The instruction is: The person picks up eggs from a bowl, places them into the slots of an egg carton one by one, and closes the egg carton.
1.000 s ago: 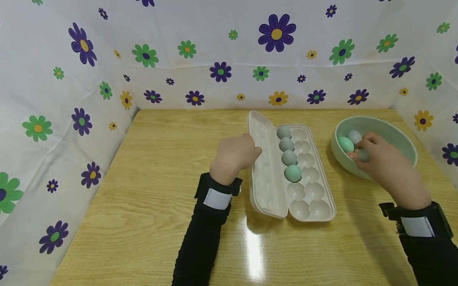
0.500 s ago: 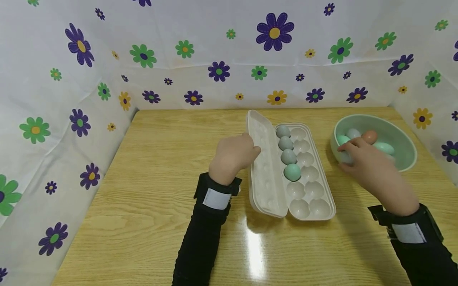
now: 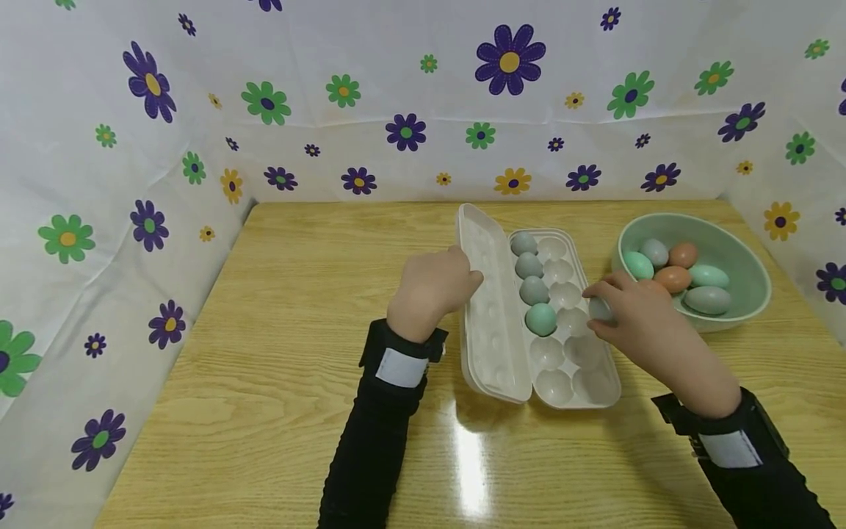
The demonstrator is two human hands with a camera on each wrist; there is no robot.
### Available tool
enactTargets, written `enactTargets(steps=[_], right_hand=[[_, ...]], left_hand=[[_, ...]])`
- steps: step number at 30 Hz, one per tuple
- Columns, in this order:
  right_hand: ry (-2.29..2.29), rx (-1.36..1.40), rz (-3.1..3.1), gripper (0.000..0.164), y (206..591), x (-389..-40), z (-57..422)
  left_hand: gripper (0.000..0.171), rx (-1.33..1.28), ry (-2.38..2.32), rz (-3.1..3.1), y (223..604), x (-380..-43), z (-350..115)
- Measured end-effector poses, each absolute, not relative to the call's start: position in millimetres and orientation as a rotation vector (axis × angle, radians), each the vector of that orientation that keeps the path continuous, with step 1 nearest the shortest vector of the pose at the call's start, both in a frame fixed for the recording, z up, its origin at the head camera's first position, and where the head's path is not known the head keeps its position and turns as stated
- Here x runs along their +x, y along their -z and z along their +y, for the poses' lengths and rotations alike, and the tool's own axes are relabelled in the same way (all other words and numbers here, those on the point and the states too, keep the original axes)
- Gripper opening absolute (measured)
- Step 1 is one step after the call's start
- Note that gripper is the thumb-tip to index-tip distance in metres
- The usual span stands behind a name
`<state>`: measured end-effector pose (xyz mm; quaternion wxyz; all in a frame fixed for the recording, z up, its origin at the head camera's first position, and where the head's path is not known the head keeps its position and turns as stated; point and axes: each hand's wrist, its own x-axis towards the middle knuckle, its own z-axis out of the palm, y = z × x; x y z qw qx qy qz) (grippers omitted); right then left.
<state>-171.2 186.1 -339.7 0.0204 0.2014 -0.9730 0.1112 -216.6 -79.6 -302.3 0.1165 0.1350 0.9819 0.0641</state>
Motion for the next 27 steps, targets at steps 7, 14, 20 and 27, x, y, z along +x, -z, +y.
enactTargets(steps=[7,14,20,27], right_hand=[[-0.461,0.644,-3.072,0.036,344,-167,167],[-0.481,0.715,-3.060,0.039,348,-166,153],[-0.497,0.762,-3.020,0.040,349,-167,142],[-0.492,0.789,-3.012,0.040,358,-165,135]], left_hand=[[0.035,0.394,-0.188,2.875,303,-218,-78],[0.035,0.398,-0.194,2.873,302,-218,-78],[0.036,0.391,-0.176,2.869,300,-218,-79],[0.038,0.395,-0.152,2.865,302,-219,-79]])
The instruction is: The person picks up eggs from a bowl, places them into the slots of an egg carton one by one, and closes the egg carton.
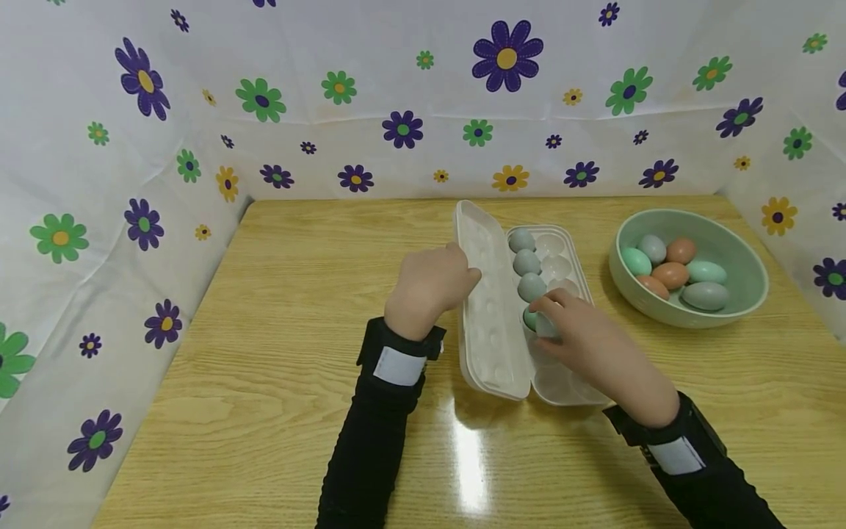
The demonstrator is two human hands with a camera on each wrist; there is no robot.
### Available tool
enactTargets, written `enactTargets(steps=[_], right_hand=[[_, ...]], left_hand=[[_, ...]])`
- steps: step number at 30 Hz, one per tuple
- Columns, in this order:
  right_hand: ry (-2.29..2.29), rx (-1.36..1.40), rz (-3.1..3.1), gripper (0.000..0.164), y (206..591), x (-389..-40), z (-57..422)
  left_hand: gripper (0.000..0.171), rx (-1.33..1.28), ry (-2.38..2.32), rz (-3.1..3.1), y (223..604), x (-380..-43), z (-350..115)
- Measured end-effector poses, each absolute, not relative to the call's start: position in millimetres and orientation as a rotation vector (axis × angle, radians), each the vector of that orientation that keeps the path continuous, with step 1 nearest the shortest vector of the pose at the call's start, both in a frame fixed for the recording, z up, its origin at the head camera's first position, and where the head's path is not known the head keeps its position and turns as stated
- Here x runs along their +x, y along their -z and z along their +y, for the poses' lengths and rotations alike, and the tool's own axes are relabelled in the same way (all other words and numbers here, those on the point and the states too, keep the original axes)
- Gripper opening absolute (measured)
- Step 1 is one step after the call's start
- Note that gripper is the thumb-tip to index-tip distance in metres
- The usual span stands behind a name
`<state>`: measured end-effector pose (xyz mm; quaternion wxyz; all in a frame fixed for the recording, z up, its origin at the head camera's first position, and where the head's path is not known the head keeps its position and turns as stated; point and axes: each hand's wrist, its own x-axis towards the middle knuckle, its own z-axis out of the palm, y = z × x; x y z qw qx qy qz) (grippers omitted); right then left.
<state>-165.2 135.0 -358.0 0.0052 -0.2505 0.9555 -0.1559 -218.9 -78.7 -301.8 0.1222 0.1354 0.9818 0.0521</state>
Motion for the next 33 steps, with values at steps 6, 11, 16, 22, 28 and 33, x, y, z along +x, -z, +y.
enactTargets(steps=[6,11,16,22,28,33], right_hand=[[0.487,-0.755,2.970,0.039,362,-165,132],[0.484,-0.747,2.954,0.040,365,-165,131],[0.476,-0.745,2.948,0.039,368,-165,128],[0.461,-0.762,2.961,0.039,371,-165,127],[0.457,-0.772,2.962,0.038,371,-164,128],[0.462,-0.801,2.971,0.037,371,-163,128]], left_hand=[[0.040,0.391,-0.155,2.858,301,-218,-79],[0.042,0.395,-0.154,2.860,302,-219,-78],[0.040,0.398,-0.162,2.866,302,-219,-78],[0.041,0.401,-0.163,2.867,302,-219,-77],[0.040,0.389,-0.154,2.861,302,-219,-77],[0.039,0.387,-0.152,2.871,303,-219,-77]])
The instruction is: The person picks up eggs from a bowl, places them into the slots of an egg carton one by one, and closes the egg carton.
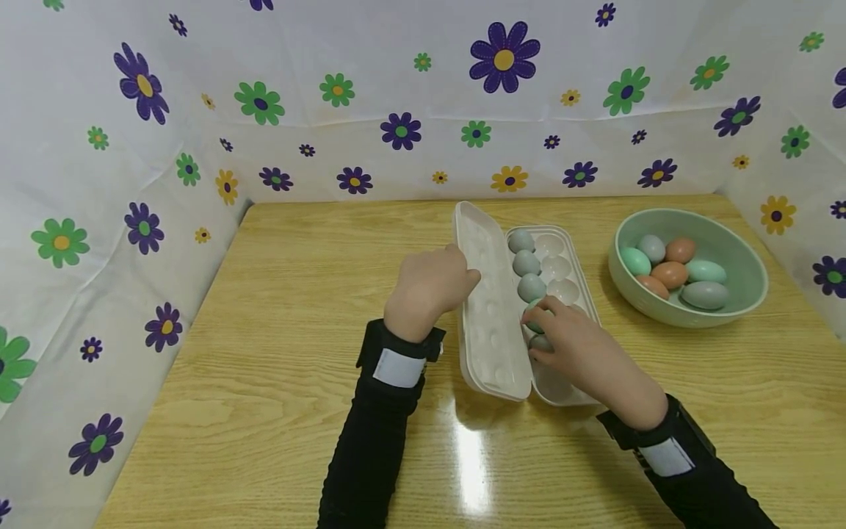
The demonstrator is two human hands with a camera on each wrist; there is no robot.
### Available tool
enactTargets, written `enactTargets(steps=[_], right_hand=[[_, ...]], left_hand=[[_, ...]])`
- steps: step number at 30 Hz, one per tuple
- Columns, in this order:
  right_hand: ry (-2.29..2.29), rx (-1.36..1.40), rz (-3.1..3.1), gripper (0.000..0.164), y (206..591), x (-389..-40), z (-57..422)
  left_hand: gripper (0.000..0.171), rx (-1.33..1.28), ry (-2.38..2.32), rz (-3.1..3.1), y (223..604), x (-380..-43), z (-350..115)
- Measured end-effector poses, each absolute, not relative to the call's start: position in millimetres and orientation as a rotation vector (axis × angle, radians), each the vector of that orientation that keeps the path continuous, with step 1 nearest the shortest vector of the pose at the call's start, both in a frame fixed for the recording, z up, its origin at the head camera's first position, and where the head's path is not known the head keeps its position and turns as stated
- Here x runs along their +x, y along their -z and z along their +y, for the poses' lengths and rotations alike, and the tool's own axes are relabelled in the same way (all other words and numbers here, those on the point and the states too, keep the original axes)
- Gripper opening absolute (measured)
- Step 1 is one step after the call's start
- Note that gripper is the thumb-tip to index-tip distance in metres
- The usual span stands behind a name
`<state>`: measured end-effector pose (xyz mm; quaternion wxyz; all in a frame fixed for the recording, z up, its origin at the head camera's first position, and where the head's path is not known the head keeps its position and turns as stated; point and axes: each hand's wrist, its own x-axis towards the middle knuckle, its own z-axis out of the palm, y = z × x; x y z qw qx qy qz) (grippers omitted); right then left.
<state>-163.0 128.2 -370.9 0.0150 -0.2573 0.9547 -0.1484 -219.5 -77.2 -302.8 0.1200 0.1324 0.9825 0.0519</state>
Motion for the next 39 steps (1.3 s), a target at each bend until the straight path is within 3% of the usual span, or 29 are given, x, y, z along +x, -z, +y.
enactTargets(steps=[24,39], right_hand=[[0.484,-0.825,2.966,0.030,376,-157,131],[0.531,-0.739,2.962,0.029,381,-158,127]], left_hand=[[0.044,0.407,-0.143,2.875,308,-212,-81],[0.038,0.408,-0.148,2.885,312,-209,-83]])
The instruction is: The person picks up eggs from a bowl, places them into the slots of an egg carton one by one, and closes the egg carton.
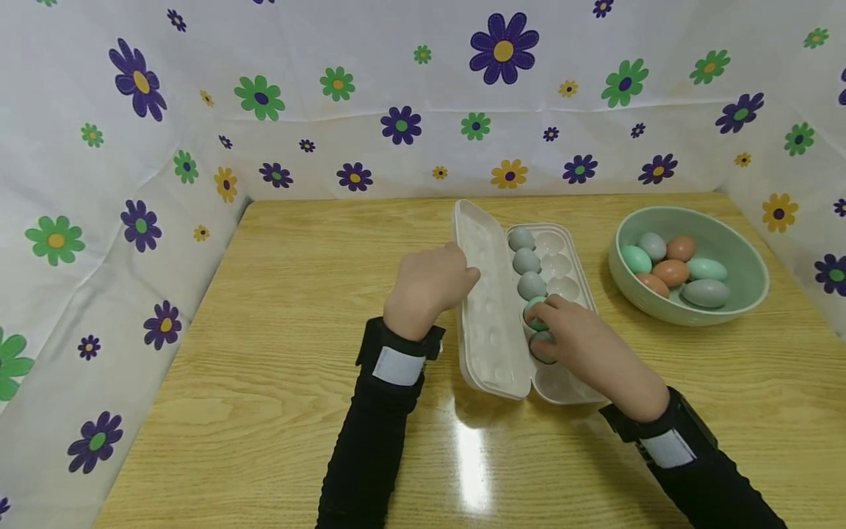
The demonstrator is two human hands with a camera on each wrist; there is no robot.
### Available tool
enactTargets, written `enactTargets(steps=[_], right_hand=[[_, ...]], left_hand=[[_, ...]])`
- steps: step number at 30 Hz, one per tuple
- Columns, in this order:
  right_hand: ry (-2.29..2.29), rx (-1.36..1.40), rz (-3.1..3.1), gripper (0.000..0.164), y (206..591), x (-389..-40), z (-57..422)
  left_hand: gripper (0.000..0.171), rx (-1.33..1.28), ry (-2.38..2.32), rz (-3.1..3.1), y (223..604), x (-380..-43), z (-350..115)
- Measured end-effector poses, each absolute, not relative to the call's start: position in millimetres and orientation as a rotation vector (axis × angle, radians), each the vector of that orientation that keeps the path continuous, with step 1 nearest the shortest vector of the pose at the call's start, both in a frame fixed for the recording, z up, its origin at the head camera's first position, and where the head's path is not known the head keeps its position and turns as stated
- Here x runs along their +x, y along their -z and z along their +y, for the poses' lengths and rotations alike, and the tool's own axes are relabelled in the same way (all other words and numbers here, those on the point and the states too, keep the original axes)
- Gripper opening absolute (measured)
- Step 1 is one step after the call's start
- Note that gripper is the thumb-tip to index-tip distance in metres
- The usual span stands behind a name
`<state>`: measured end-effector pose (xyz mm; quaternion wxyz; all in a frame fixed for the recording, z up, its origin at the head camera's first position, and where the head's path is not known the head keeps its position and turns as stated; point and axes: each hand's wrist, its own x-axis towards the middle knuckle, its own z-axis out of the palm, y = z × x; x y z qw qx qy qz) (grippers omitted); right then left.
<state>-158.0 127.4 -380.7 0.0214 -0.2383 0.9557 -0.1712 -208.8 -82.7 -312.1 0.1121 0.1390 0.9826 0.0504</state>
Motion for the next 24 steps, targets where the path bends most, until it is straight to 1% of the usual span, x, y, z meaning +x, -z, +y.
enactTargets(steps=[17,24], right_hand=[[0.504,-0.788,2.950,0.029,374,-163,134],[0.438,-0.756,2.933,0.030,368,-169,136]], left_hand=[[0.040,0.386,-0.150,2.876,311,-212,-80],[0.039,0.382,-0.146,2.882,308,-211,-79]])
